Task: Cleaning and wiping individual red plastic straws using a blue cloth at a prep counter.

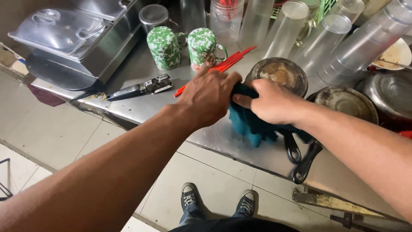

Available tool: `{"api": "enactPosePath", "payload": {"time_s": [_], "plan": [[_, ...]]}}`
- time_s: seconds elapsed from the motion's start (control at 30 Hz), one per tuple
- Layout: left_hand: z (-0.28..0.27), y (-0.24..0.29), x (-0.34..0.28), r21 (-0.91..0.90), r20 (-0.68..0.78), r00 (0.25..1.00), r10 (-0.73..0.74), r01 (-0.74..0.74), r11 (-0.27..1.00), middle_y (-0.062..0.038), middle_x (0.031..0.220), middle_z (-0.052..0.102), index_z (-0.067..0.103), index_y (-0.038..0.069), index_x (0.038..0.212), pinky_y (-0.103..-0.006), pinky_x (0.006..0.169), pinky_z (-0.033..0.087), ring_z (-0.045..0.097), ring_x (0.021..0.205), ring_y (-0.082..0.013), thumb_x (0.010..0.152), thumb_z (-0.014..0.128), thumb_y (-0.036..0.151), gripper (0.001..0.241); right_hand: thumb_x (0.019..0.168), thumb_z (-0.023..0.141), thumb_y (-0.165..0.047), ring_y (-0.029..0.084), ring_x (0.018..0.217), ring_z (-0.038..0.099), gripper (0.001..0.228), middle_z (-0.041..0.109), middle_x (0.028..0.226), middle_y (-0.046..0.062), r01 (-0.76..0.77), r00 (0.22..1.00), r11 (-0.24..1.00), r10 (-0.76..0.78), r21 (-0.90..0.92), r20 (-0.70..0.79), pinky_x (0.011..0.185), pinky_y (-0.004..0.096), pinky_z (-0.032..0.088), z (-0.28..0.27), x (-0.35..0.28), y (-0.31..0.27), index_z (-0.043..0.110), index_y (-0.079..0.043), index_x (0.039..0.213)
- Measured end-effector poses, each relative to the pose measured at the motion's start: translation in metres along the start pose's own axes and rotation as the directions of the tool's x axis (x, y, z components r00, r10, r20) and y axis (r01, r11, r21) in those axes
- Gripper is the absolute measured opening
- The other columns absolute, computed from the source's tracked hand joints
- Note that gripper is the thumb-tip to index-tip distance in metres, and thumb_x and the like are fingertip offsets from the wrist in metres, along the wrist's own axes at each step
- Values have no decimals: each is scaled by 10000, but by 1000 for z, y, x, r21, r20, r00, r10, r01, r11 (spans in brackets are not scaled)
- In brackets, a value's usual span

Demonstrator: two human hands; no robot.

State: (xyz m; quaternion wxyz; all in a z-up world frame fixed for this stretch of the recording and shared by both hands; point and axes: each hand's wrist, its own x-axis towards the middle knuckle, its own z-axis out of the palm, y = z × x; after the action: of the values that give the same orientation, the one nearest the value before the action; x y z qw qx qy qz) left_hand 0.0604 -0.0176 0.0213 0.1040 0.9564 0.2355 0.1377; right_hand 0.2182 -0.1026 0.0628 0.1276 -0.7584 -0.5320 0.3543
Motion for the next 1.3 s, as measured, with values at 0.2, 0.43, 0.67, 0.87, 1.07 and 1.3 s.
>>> {"api": "enactPosePath", "payload": {"time_s": [0.2,0.43,0.67,0.87,1.07,1.3], "plan": [[-30,-14,-18,35,238,966,-96,90,995,-177,868,701,556,86,1182,-534,665,524,702,807,-395,988,556,161,208,951,657,-455,263,827,724,348,740,903,116,147,987,963,-156,-225,-23,766,429,543,5,7,-9,689,-148,1112],[-53,-41,-35,-73,349,922,-169,207,976,-109,884,746,564,122,1168,-511,652,543,742,727,-322,1024,531,251,196,972,586,-408,276,858,730,340,747,910,112,174,973,962,-201,-209,-116,795,431,543,0,17,20,681,-97,1069],[-54,-41,-36,-149,230,971,-66,102,984,-91,868,759,653,116,1067,-474,684,542,729,790,-302,904,653,181,175,977,566,-389,342,897,717,323,726,942,155,285,942,917,-322,-278,-96,765,475,523,14,16,-2,627,-99,1107],[-50,-54,-38,-316,238,969,-70,146,937,-59,743,762,670,74,989,-417,697,556,754,742,-249,973,621,244,177,991,575,-418,425,874,683,361,708,867,221,273,942,873,-328,-404,-72,742,522,509,20,11,-22,572,-80,1119],[-59,-70,-40,-354,291,954,-68,173,919,-67,726,759,678,58,963,-381,668,566,754,689,-215,969,628,218,168,959,592,-374,445,865,678,316,714,868,211,291,920,884,-363,-365,-145,730,534,508,30,12,-1,578,-99,1114],[-42,-57,-21,-481,254,967,35,95,871,-74,702,742,684,28,927,-369,675,562,746,679,-196,963,628,189,173,973,597,-378,408,808,695,315,712,845,200,230,933,886,-318,-403,-167,721,518,514,28,1,-23,547,-87,1083]]}}
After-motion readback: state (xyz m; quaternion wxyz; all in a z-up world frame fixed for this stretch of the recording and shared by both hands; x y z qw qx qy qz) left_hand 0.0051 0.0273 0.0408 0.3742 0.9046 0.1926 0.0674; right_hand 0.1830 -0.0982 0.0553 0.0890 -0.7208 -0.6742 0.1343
